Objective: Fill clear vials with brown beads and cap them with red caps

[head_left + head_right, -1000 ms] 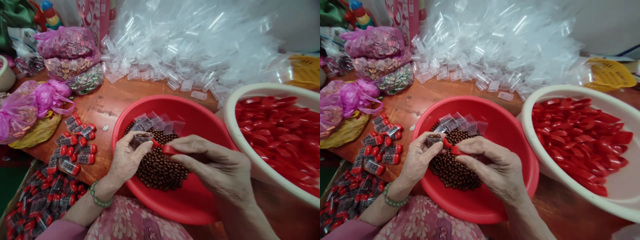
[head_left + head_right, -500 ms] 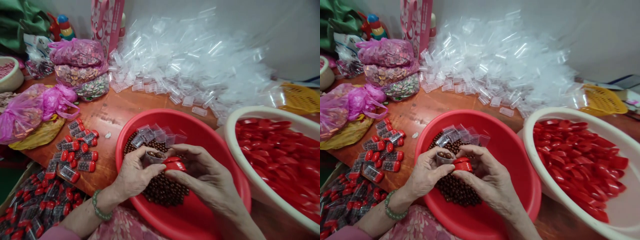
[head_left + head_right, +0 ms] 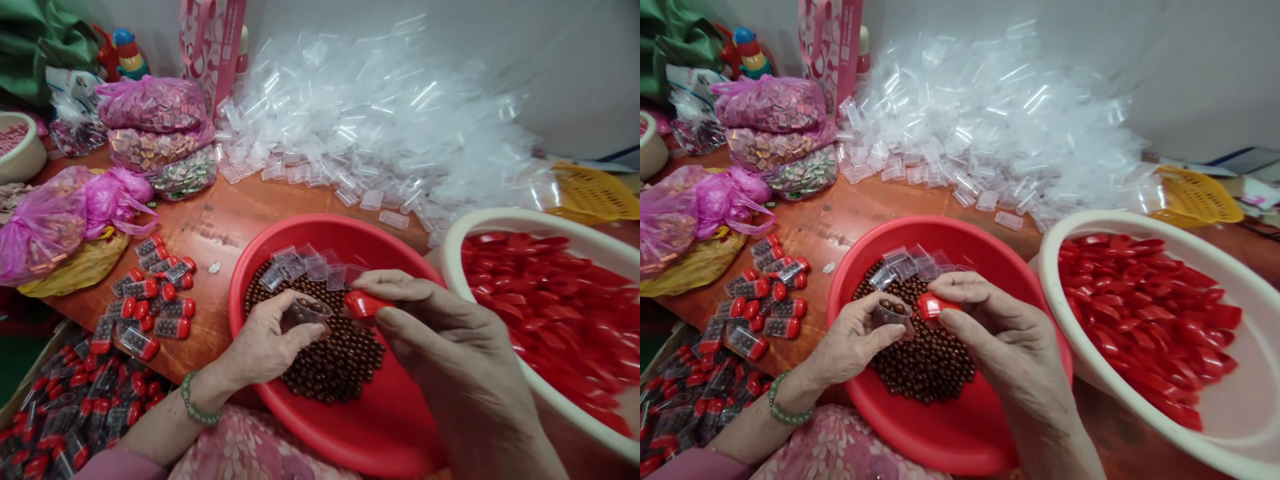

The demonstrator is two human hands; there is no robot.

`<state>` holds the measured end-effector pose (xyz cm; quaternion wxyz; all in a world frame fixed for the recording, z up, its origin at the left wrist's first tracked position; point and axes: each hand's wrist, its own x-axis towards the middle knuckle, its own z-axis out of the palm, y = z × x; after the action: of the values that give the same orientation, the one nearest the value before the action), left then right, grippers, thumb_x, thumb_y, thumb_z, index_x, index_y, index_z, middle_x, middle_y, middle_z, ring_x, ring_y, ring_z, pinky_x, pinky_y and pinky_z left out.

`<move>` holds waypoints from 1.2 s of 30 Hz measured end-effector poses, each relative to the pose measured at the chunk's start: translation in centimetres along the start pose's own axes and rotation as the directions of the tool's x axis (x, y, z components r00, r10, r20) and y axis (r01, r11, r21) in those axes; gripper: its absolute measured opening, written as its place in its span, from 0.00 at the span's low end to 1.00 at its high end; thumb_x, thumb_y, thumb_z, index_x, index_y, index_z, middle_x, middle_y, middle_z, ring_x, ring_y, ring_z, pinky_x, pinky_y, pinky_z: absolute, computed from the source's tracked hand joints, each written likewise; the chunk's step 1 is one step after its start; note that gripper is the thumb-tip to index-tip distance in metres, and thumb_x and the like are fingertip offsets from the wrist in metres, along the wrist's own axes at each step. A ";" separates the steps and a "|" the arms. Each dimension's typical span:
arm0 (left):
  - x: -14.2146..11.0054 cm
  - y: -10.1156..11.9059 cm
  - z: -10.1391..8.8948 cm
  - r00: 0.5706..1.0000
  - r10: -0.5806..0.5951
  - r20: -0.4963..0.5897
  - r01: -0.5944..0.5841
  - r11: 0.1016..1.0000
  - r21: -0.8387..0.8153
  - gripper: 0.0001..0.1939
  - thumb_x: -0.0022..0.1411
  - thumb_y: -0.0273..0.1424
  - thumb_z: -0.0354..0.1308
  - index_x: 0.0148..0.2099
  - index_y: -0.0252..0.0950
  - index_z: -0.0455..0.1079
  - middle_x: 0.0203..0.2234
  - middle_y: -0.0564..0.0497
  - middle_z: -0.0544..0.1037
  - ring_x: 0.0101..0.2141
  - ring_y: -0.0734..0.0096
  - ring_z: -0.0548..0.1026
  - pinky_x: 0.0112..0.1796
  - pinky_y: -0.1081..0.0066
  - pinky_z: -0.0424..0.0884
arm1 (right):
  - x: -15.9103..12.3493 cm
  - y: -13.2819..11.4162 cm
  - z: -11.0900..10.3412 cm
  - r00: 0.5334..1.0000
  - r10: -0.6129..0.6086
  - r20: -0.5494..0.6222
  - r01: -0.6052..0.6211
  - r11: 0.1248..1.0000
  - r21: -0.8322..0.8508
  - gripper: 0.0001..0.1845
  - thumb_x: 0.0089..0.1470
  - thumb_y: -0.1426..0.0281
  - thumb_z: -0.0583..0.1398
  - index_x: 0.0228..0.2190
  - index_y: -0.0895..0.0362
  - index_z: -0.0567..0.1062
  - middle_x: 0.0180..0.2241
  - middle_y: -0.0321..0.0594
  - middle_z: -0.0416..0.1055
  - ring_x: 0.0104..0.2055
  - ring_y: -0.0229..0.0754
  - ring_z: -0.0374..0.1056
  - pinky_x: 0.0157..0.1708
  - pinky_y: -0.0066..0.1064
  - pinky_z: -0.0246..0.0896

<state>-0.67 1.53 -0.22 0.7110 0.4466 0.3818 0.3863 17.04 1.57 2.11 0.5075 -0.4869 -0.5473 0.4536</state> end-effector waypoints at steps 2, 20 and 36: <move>-0.2 0.0 0.0 0.998 -0.044 0.051 0.045 0.999 -0.028 0.09 0.57 0.30 0.58 0.41 0.34 0.66 0.29 0.53 0.71 0.31 0.75 0.69 0.37 0.71 0.66 | 0.1 -0.4 0.4 0.997 -0.074 0.022 0.075 0.996 -0.057 0.09 0.51 0.72 0.65 0.35 0.47 0.80 0.39 0.36 0.75 0.44 0.39 0.71 0.45 0.31 0.69; -0.4 0.1 -0.2 0.986 -0.002 0.169 -0.023 0.989 0.148 0.07 0.61 0.29 0.54 0.42 0.34 0.67 0.28 0.55 0.68 0.30 0.76 0.65 0.35 0.73 0.63 | -0.9 -0.1 1.3 0.959 -0.262 0.106 0.280 0.934 -0.221 0.11 0.50 0.78 0.64 0.35 0.52 0.78 0.37 0.37 0.75 0.37 0.37 0.73 0.35 0.27 0.71; -0.7 1.1 -0.8 0.983 0.068 0.169 -0.060 0.997 -0.051 0.07 0.57 0.27 0.60 0.39 0.33 0.71 0.35 0.49 0.76 0.37 0.73 0.72 0.41 0.73 0.66 | -1.0 -0.5 1.8 0.956 -0.171 -0.239 0.169 0.985 -0.029 0.11 0.48 0.77 0.66 0.34 0.51 0.79 0.37 0.33 0.76 0.39 0.34 0.73 0.41 0.23 0.71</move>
<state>-1.92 1.48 0.73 0.7384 0.4735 0.2962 0.3780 15.26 0.55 2.33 0.6053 -0.4916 -0.5232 0.3439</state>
